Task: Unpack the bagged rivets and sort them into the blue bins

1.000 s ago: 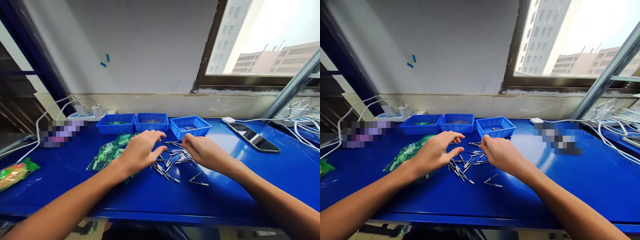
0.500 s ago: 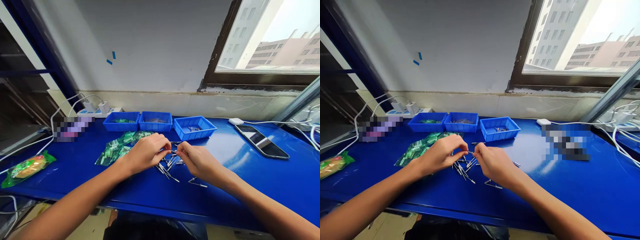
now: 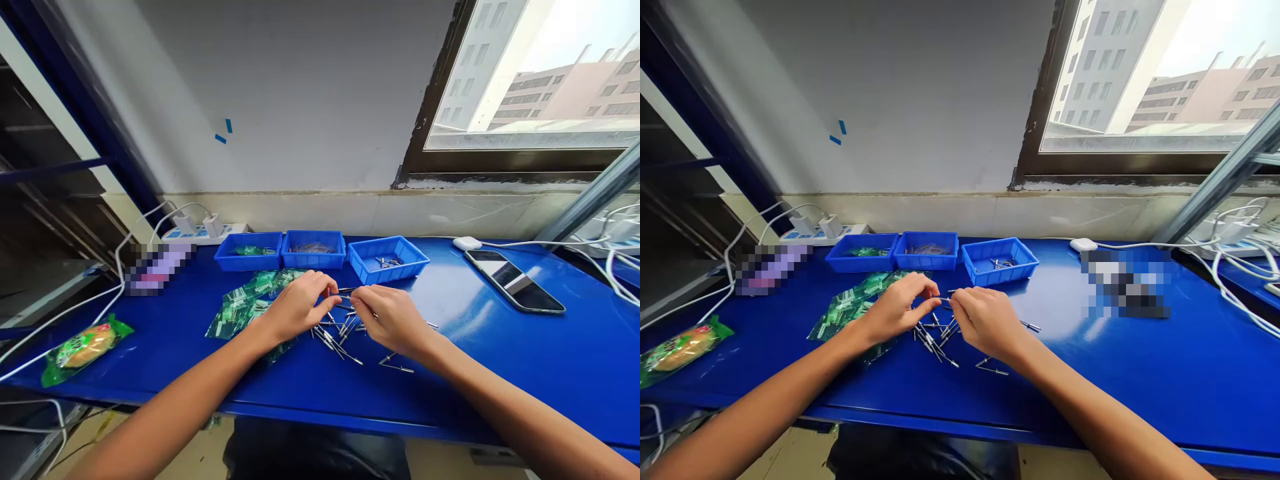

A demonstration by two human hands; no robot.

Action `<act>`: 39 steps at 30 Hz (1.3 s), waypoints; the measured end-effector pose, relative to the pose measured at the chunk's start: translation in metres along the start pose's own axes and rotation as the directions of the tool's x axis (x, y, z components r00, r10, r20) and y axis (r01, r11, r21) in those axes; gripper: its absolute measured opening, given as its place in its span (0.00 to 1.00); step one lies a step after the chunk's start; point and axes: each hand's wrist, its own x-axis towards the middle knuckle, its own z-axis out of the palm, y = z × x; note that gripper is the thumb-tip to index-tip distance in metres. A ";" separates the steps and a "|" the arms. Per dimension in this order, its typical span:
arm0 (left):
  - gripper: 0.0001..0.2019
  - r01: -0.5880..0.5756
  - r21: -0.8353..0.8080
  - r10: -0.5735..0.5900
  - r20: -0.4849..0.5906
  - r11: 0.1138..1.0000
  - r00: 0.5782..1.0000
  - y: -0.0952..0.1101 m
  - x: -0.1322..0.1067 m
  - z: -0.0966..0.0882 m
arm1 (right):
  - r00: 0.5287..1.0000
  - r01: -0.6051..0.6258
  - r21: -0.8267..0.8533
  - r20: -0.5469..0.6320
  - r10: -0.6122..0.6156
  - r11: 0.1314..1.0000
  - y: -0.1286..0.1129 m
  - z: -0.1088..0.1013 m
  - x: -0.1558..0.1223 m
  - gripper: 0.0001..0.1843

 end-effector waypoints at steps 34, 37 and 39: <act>0.09 -0.014 0.002 0.013 0.174 1.000 0.985 0.004 0.021 0.015 | 0.756 -0.385 -0.257 0.463 0.462 0.887 0.057 -0.051 -0.024 0.26; 0.17 -0.051 0.107 0.020 0.274 0.993 0.962 0.009 0.036 0.034 | 0.777 -0.378 -0.268 0.429 0.461 0.886 0.060 -0.049 -0.030 0.27; 0.20 -0.063 0.156 0.008 0.330 0.986 0.944 0.012 0.039 0.043 | 0.830 -0.364 -0.237 0.356 0.430 0.901 0.058 -0.045 -0.039 0.27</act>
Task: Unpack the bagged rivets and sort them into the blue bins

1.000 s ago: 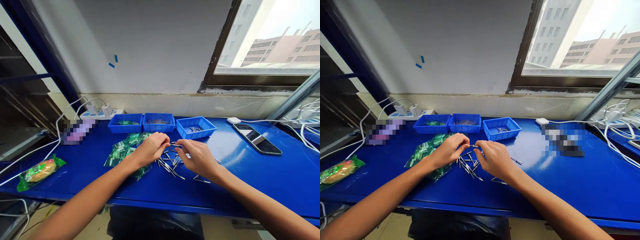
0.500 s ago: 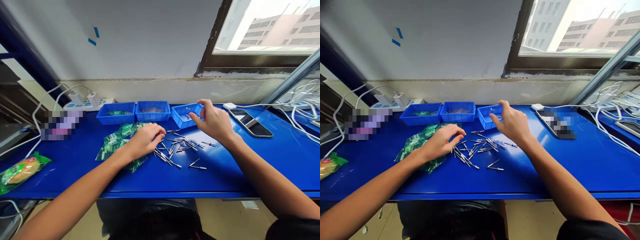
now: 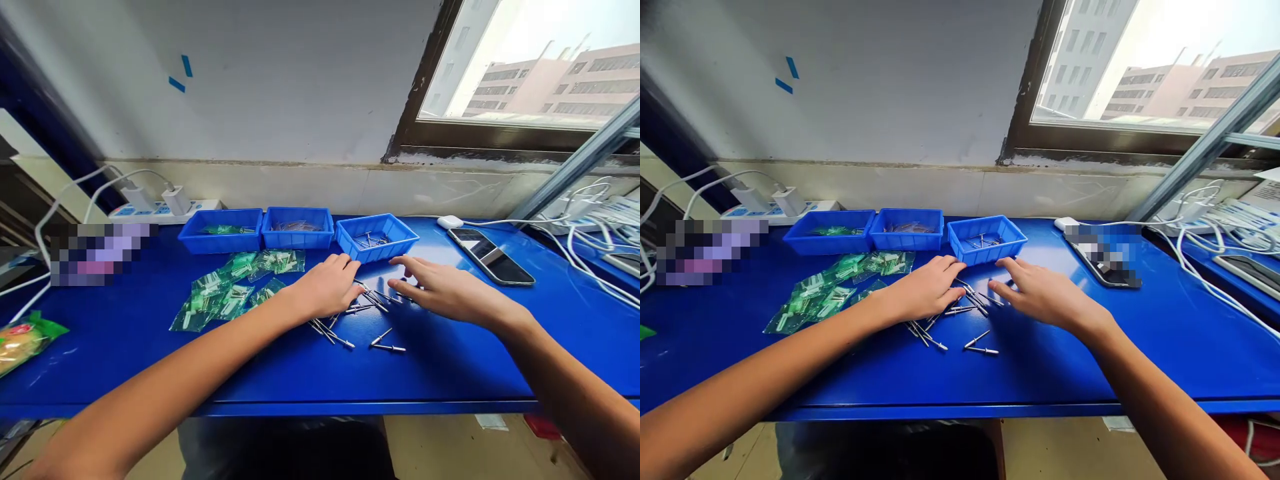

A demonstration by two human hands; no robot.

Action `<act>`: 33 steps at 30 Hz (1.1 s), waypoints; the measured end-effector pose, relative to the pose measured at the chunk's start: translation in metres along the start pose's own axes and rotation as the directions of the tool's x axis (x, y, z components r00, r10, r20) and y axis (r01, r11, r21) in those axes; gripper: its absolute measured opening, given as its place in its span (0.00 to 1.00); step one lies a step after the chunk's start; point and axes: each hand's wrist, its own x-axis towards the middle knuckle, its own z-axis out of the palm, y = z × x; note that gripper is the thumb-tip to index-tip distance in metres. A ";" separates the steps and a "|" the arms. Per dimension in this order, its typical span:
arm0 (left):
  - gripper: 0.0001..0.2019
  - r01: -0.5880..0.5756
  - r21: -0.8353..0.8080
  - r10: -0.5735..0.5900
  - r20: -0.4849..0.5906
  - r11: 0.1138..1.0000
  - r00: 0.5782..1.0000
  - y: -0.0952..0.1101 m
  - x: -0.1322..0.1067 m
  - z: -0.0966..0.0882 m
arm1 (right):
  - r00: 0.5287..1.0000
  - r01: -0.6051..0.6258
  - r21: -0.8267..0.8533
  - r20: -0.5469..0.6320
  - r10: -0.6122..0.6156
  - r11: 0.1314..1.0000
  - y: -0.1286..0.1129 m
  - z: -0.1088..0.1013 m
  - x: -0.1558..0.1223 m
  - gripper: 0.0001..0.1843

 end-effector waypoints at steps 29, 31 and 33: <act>0.16 -0.022 0.021 0.022 0.005 1.000 1.000 -0.032 -0.050 -0.028 | 0.837 0.126 0.156 -0.547 -0.021 0.980 -0.005 -0.003 0.023 0.09; 0.16 -0.034 0.022 0.033 0.025 0.999 0.999 -0.029 -0.050 -0.026 | 0.833 -0.029 0.164 -0.541 0.114 0.986 0.023 -0.010 0.025 0.10; 0.17 -0.016 0.022 0.015 0.048 1.000 0.999 -0.029 -0.050 -0.027 | 0.854 -0.084 0.170 -0.495 0.159 0.982 0.043 -0.008 0.028 0.11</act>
